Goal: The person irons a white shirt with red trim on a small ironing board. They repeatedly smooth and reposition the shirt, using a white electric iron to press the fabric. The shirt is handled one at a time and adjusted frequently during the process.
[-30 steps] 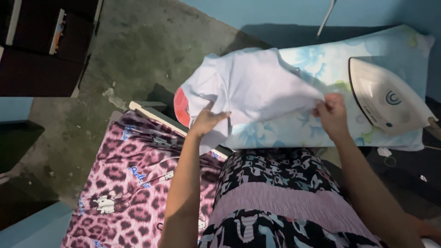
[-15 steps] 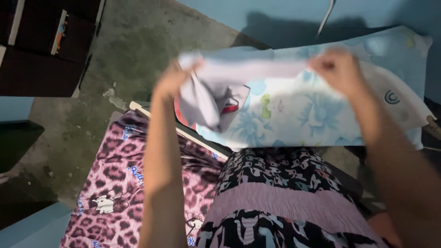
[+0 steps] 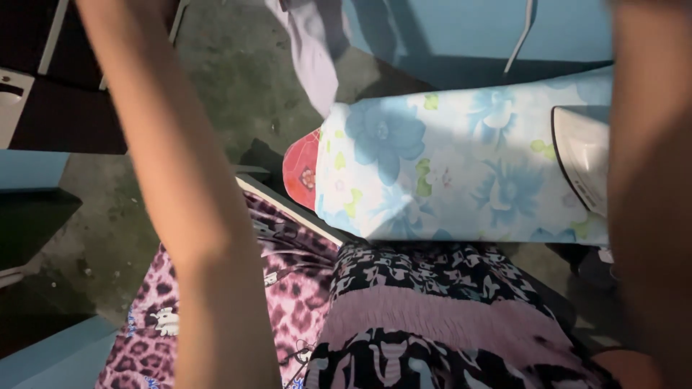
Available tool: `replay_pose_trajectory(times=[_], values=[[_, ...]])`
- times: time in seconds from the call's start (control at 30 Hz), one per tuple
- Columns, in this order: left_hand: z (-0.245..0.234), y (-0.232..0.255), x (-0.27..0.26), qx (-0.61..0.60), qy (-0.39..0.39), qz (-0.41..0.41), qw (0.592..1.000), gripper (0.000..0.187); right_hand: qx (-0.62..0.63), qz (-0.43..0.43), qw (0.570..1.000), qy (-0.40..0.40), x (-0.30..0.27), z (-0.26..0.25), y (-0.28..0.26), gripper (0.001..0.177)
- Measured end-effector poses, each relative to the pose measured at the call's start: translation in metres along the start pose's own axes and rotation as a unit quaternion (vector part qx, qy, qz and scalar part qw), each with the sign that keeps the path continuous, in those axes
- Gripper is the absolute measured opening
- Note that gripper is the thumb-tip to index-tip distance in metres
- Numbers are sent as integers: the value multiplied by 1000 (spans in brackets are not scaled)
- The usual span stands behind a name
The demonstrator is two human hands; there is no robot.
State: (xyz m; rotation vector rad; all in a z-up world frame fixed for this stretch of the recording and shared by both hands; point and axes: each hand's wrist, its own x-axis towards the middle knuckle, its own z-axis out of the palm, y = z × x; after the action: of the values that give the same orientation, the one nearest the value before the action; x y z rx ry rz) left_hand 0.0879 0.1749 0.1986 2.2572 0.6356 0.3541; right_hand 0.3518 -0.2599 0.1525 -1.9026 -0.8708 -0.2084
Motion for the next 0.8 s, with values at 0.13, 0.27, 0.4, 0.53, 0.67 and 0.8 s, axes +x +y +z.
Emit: replay_pose_trajectory(times=[0.13,0.27,0.4,0.53,0.67,0.8], values=[[16,4,-56,44,30,50,997,82,1,12,998,58,-79,-3,-4,13],[131,-14,-163,-265,-170,-195,929,58,-64,-42,997,-23,-209,6,13,17],[239,-134,-247,-214,-226,-251,916,67,-31,72,991,-105,-284,22,48,11],[255,-96,-251,-20,-123,-331,935,84,-108,54,974,-190,-290,24,53,11],[234,-8,-233,210,27,-282,936,103,-185,38,971,-143,-260,46,60,18],[276,5,-238,233,-10,55,971,102,-174,-58,966,-182,-221,69,46,39]])
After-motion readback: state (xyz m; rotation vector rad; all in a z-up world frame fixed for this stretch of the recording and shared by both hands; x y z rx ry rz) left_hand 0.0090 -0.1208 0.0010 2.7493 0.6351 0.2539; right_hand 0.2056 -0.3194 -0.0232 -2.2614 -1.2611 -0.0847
